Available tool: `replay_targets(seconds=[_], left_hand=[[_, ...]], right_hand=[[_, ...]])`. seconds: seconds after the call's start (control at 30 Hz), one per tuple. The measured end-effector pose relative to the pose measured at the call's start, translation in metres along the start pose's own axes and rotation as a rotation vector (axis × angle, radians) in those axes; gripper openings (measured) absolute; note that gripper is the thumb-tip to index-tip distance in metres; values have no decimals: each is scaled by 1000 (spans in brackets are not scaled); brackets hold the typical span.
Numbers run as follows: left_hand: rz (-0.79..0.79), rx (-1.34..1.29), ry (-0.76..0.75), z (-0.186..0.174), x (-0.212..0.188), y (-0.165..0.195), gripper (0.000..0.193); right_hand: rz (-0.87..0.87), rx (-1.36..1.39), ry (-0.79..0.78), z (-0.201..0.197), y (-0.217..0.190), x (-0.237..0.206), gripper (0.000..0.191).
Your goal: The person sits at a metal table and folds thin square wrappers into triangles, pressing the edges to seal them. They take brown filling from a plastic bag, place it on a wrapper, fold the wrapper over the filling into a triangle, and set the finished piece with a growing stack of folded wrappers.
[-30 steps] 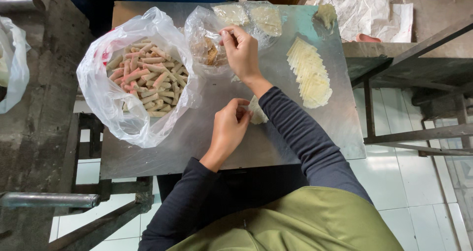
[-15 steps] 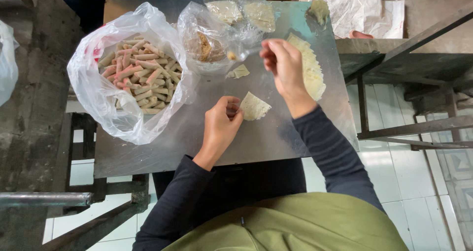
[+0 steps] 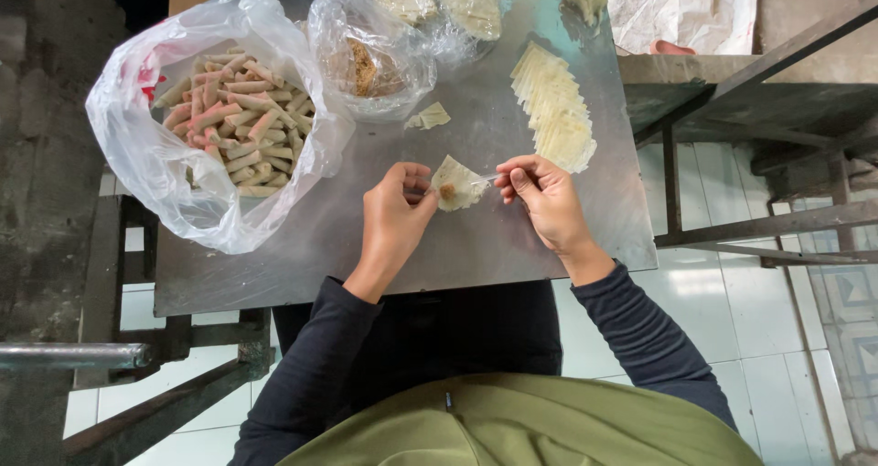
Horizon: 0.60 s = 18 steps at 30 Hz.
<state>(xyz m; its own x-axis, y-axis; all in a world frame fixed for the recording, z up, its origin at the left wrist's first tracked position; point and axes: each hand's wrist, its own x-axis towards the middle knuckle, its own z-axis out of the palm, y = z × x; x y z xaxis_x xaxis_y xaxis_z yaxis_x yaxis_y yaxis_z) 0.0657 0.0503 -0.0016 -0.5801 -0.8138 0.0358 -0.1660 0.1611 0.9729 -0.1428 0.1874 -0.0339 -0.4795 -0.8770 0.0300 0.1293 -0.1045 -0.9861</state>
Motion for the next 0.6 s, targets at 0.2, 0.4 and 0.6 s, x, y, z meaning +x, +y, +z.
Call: replay_targets(seconds=[0.2, 0.4, 0.6], left_hand=[[-29, 6, -15, -3, 2, 1, 31], [-32, -6, -28, -3, 2, 2, 31], [4, 0, -40, -3, 1, 8, 28]], right_hand=[[-36, -68, -85, -10, -5, 1, 14], [-52, -105, -77, -21, -20, -3, 14], [-79, -92, -37, -3, -28, 6, 14]])
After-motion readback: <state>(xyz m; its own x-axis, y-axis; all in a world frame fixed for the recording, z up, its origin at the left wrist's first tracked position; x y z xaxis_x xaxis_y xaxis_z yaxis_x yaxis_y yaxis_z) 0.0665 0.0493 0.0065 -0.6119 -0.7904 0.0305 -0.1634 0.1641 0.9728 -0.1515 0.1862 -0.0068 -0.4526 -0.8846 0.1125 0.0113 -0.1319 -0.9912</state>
